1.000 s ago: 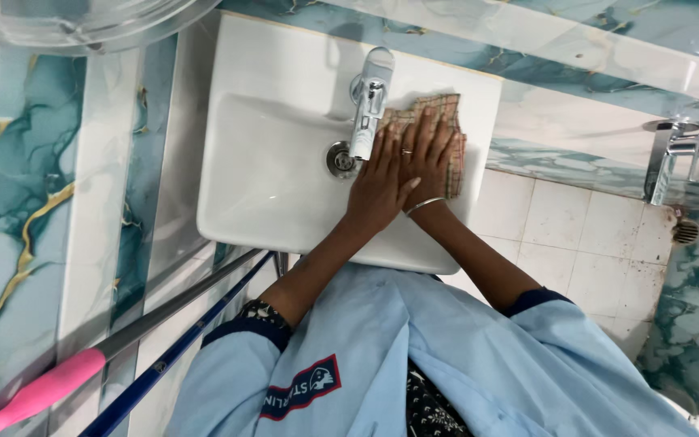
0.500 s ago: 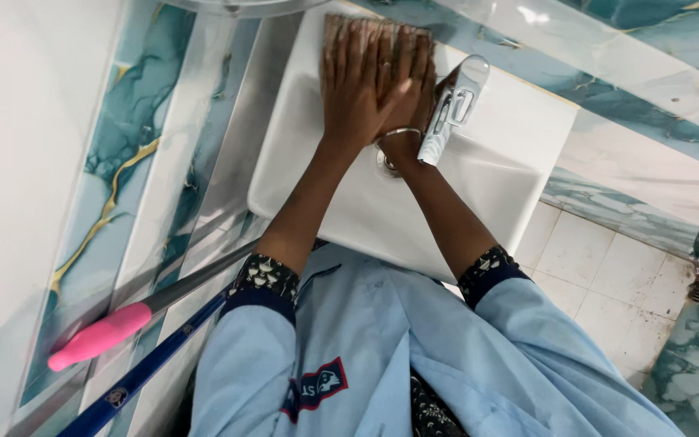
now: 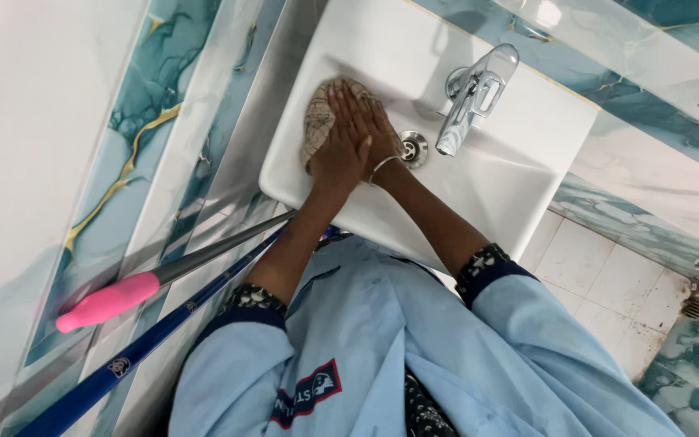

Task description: The person cleans a white porcelain sink and a chrome faucet with a checkered cloth, wiping the interior surfaces and the fixture.

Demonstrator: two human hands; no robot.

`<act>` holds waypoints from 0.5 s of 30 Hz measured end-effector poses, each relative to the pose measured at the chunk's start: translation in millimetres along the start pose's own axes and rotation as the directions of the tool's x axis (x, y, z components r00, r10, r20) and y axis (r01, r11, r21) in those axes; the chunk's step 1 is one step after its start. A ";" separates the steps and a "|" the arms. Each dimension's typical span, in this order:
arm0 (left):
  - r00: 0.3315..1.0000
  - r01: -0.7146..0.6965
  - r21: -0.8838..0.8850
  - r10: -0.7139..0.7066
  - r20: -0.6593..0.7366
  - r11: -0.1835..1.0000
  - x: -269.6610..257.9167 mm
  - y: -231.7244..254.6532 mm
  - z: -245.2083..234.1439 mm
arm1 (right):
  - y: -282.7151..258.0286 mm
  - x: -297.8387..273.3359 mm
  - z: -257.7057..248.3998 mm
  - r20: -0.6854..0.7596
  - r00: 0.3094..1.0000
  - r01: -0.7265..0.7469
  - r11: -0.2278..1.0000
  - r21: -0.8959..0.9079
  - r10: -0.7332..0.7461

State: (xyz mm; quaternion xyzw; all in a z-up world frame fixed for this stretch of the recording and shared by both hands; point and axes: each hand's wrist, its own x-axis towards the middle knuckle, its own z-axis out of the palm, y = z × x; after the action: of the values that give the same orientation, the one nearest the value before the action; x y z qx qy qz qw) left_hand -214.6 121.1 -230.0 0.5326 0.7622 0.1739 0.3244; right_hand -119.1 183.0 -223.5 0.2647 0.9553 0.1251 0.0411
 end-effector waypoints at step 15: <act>0.924 -0.218 0.431 0.042 0.381 0.876 5.3 55.7 101.2 | 40.2 -122.7 13.6 0.602 0.788 -0.303 0.933 0.195 0.130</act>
State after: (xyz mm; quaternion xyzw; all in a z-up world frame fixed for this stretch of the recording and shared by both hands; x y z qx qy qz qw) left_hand -108.1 138.6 -271.3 0.6681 0.6708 -0.0923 0.3085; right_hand 7.9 156.0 -224.6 0.4018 0.8676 -0.0947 0.2773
